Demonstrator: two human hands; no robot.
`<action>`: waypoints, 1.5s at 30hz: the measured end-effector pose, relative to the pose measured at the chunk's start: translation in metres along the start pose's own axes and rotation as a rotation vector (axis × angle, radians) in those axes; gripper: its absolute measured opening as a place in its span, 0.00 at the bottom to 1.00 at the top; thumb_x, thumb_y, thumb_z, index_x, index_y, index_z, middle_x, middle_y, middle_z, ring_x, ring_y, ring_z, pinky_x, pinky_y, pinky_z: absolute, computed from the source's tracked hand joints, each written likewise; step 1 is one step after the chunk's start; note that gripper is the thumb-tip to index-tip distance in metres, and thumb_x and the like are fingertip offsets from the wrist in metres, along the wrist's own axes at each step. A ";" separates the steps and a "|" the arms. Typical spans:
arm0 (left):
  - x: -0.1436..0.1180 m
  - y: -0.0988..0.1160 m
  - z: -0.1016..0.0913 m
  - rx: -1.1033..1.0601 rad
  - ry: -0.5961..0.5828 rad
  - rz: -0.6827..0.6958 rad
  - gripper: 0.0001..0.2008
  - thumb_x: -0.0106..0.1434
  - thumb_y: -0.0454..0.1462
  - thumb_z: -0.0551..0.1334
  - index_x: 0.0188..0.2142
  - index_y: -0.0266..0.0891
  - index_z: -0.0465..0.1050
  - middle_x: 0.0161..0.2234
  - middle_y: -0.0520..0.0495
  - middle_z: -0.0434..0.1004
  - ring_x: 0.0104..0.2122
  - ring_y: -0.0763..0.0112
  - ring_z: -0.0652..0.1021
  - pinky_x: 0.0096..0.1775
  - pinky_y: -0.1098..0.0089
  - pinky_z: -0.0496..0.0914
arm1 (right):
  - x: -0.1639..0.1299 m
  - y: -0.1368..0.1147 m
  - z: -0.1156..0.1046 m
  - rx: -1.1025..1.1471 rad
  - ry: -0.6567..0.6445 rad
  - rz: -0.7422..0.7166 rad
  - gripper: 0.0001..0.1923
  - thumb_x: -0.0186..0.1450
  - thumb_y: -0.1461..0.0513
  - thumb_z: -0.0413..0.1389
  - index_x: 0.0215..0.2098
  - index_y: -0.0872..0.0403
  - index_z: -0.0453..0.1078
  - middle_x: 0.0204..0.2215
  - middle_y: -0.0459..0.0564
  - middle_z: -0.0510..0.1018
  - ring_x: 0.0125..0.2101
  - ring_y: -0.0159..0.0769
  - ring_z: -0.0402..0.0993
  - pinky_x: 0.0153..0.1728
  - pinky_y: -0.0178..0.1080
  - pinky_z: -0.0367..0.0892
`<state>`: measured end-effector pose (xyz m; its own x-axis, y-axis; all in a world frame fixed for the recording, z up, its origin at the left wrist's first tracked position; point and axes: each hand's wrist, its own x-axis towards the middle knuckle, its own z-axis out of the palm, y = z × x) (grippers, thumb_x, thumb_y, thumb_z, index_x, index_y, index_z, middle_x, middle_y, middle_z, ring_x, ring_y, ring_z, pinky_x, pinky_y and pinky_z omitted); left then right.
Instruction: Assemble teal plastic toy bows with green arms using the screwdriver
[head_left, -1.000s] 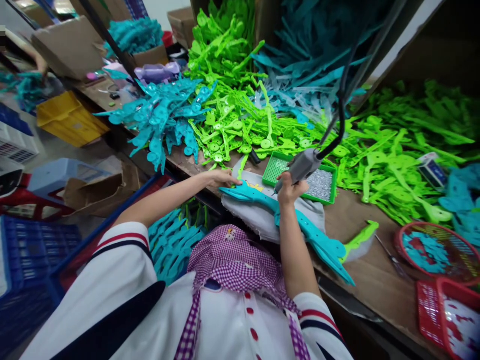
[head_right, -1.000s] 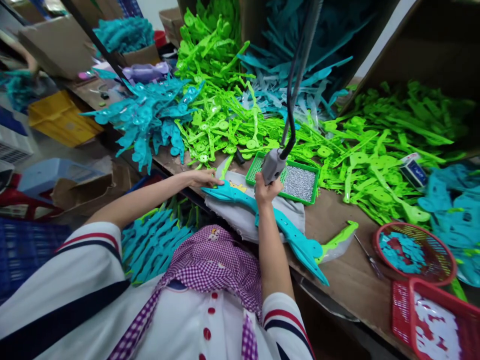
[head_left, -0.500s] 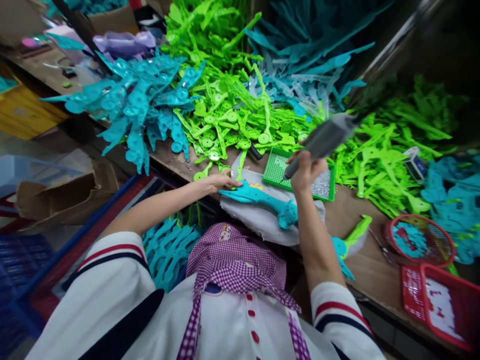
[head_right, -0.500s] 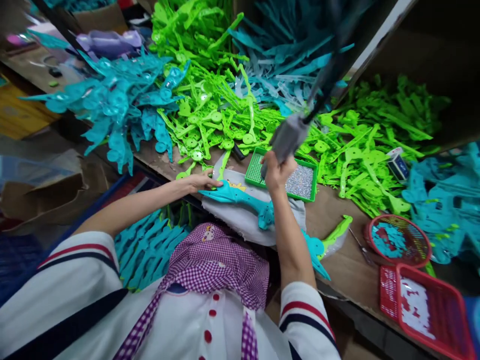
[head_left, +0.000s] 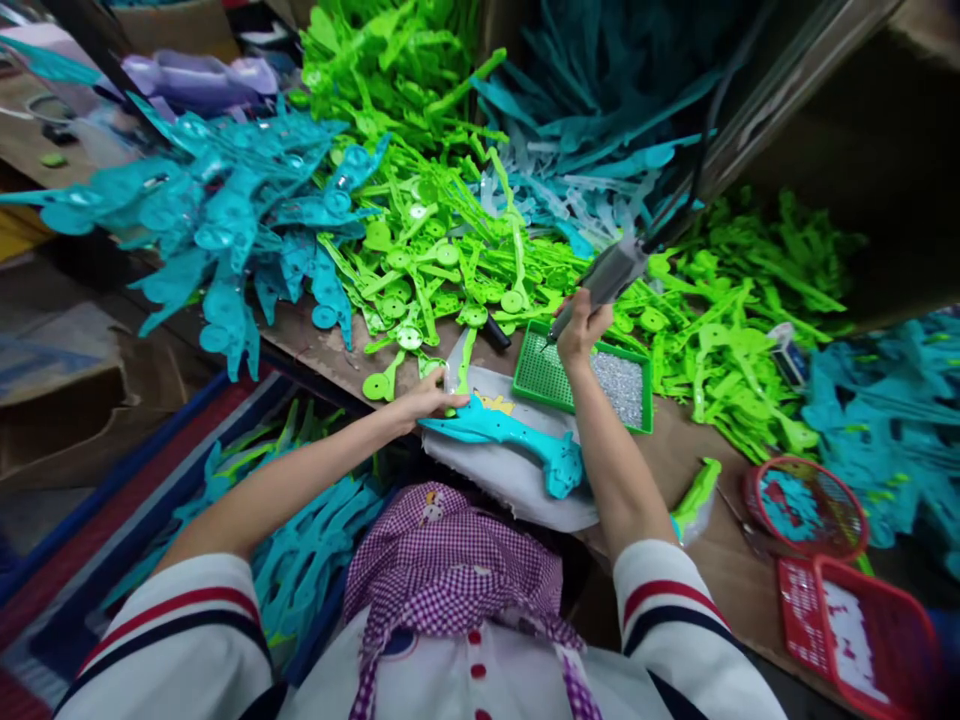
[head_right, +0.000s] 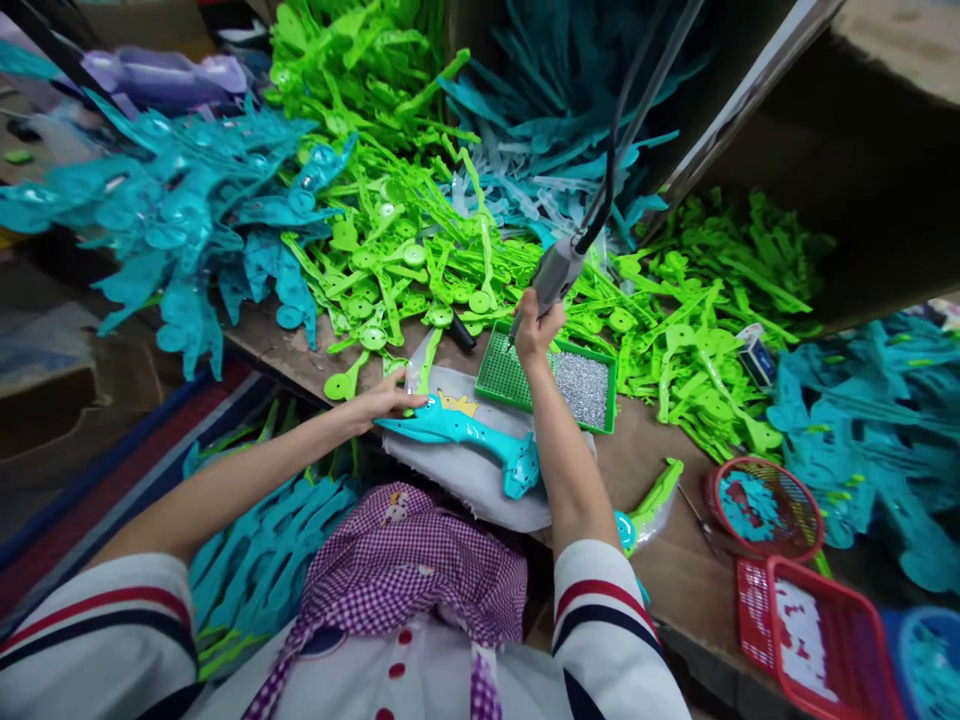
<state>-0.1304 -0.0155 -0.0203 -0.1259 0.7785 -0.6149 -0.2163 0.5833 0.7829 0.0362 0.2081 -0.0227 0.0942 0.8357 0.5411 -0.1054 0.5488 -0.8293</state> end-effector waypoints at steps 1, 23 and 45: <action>0.000 0.000 0.000 0.004 0.000 0.000 0.34 0.41 0.39 0.79 0.45 0.42 0.66 0.33 0.51 0.78 0.28 0.70 0.78 0.26 0.73 0.71 | 0.001 0.002 0.001 0.007 -0.006 0.007 0.26 0.61 0.36 0.52 0.31 0.50 0.64 0.19 0.39 0.66 0.15 0.27 0.66 0.18 0.34 0.61; -0.001 -0.001 0.001 -0.019 -0.011 0.021 0.33 0.43 0.41 0.78 0.45 0.42 0.66 0.34 0.51 0.79 0.28 0.70 0.78 0.26 0.73 0.70 | 0.008 -0.037 0.000 0.058 0.084 -0.034 0.30 0.60 0.35 0.52 0.38 0.52 0.71 0.17 0.40 0.66 0.13 0.28 0.64 0.15 0.34 0.58; 0.005 -0.006 0.002 -0.010 -0.001 0.083 0.24 0.48 0.37 0.76 0.40 0.42 0.66 0.26 0.56 0.74 0.21 0.78 0.72 0.23 0.76 0.62 | -0.121 -0.089 0.041 0.146 -0.282 0.058 0.28 0.65 0.38 0.44 0.26 0.49 0.68 0.15 0.42 0.65 0.18 0.34 0.71 0.23 0.40 0.70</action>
<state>-0.1277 -0.0147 -0.0276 -0.1429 0.8241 -0.5481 -0.2145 0.5149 0.8300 -0.0060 0.0590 -0.0083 -0.1919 0.8274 0.5279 -0.2452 0.4804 -0.8421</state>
